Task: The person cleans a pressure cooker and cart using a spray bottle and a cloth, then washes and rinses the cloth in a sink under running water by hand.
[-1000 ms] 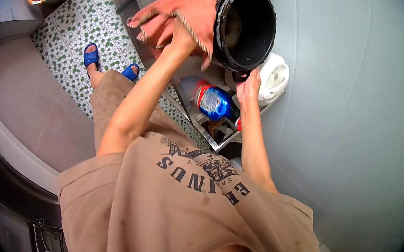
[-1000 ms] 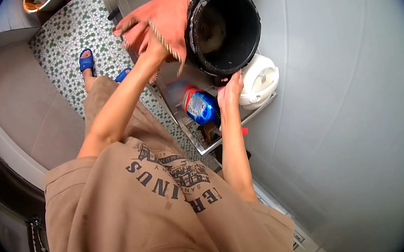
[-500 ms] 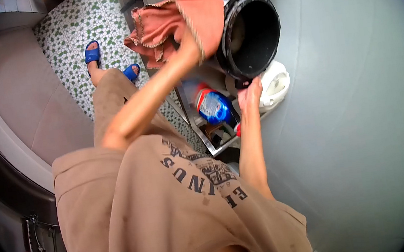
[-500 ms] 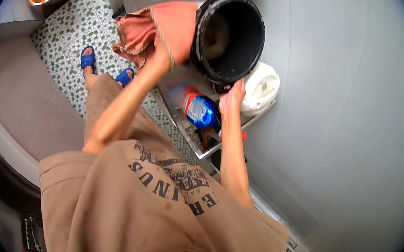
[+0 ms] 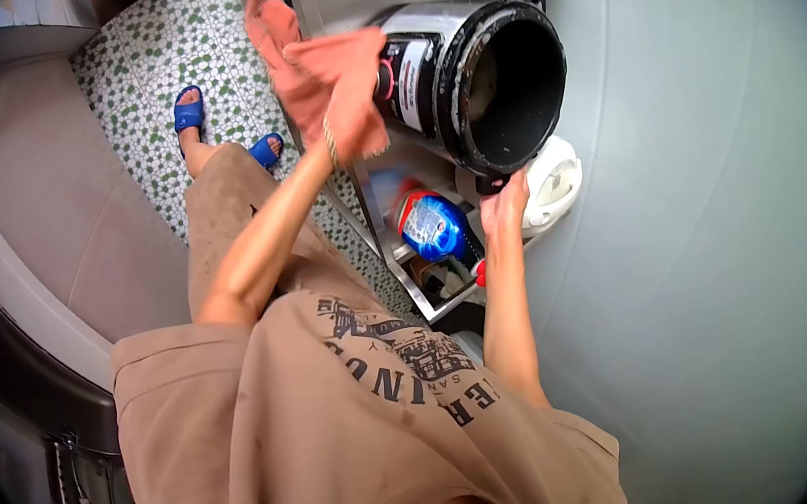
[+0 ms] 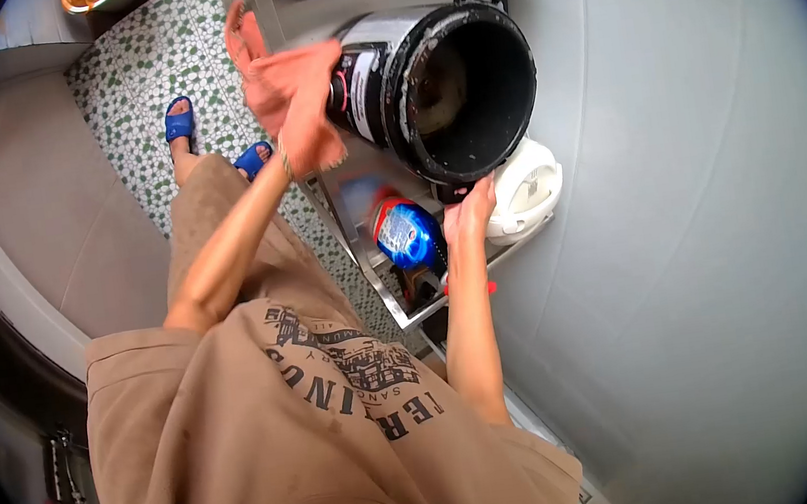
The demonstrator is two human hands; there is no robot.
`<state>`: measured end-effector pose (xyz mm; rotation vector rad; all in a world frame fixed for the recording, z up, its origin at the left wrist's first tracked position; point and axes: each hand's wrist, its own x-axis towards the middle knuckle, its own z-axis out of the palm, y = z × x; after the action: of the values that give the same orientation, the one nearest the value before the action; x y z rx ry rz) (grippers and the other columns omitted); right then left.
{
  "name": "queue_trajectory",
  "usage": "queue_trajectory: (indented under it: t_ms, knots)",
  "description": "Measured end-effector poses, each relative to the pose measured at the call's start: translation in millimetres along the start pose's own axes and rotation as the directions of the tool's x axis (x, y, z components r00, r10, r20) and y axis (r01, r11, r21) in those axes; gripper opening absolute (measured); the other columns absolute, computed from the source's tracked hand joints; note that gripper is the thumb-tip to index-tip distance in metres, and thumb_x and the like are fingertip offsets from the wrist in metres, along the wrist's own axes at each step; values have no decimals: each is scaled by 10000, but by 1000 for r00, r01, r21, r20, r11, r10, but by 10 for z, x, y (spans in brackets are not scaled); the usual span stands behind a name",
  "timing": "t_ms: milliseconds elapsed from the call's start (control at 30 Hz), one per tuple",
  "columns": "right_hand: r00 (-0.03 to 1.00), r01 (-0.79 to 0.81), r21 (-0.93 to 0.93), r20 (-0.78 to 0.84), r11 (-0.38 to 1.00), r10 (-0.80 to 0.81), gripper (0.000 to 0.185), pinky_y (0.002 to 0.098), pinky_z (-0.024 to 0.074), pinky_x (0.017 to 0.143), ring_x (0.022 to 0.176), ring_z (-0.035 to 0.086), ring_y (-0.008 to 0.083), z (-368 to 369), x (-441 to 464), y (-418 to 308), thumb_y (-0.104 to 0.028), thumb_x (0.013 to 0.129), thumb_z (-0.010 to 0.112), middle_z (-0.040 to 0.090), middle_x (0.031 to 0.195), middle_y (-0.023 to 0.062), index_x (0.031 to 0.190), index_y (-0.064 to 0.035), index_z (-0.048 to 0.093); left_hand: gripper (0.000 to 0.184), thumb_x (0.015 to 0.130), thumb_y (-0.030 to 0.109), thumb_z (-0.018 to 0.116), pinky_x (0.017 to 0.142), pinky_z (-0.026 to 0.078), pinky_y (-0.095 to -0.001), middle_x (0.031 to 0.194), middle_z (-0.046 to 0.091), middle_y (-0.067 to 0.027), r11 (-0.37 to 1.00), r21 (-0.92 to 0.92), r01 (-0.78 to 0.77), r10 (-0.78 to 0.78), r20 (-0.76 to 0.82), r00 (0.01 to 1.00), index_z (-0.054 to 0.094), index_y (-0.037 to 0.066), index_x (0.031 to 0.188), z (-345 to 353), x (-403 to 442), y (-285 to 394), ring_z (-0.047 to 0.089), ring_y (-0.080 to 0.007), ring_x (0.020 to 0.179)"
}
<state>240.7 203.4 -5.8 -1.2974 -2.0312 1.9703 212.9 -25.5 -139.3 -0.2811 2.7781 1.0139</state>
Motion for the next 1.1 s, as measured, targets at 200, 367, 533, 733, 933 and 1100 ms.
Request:
queue_trajectory:
  t_ms: [200, 367, 533, 733, 933, 1100]
  knots:
    - [1000, 4, 23, -4, 1000, -4, 396, 306, 505, 833, 1006, 561, 167, 112, -108, -62, -362, 1008, 419, 565, 1180, 50, 1283, -84, 477, 270, 816, 122, 538, 894, 427, -351, 1095, 584, -127, 995, -68, 73, -73, 5, 997, 574, 15, 1060, 281, 71, 124, 532, -252, 1047]
    - [999, 45, -7, 0, 999, -45, 392, 297, 498, 843, 1012, 554, 174, 124, -107, -36, -345, 1017, 392, 556, 1200, 56, 1294, -78, 467, 242, 797, 160, 545, 835, 459, -381, 1000, 625, -150, 980, 139, 140, -144, 16, 989, 619, 33, 990, 211, -374, 511, 584, -294, 959]
    - [999, 41, 26, 34, 999, -42, 373, 276, 491, 799, 923, 563, 170, -45, -3, 81, -328, 1020, 395, 562, 1187, 48, 1294, -87, 469, 174, 571, 180, 682, 554, 413, -366, 553, 512, -94, 787, -606, -112, -4, -187, 982, 557, 60, 554, 787, -28, 35, 509, -263, 549]
    - [995, 59, 52, 80, 997, -63, 370, 256, 490, 755, 876, 550, 128, 5, -55, 69, -325, 1012, 426, 565, 1150, 23, 1283, -78, 477, 178, 758, 187, 546, 736, 407, -316, 784, 566, -70, 743, -664, 84, -244, -152, 958, 573, 20, 815, 434, -273, 226, 535, -215, 754]
    - [998, 55, 39, 14, 998, -55, 344, 226, 484, 744, 808, 519, 100, 113, -75, 32, -329, 1009, 431, 565, 1090, -6, 1234, -82, 510, 306, 946, 194, 411, 919, 401, -266, 1015, 620, -46, -245, -949, -198, -143, -166, 976, 588, -19, 1076, 319, 636, 21, 561, -168, 960]
    - [999, 46, 50, -2, 998, -46, 345, 222, 483, 729, 766, 487, 82, 88, -21, 82, -366, 1009, 415, 555, 1045, -21, 1226, -116, 513, 435, 1032, 256, 287, 1123, 251, -296, 1376, 450, -48, -475, -869, -137, -206, -41, 978, 385, 9, 1376, 1087, 313, 47, 347, -185, 1322]
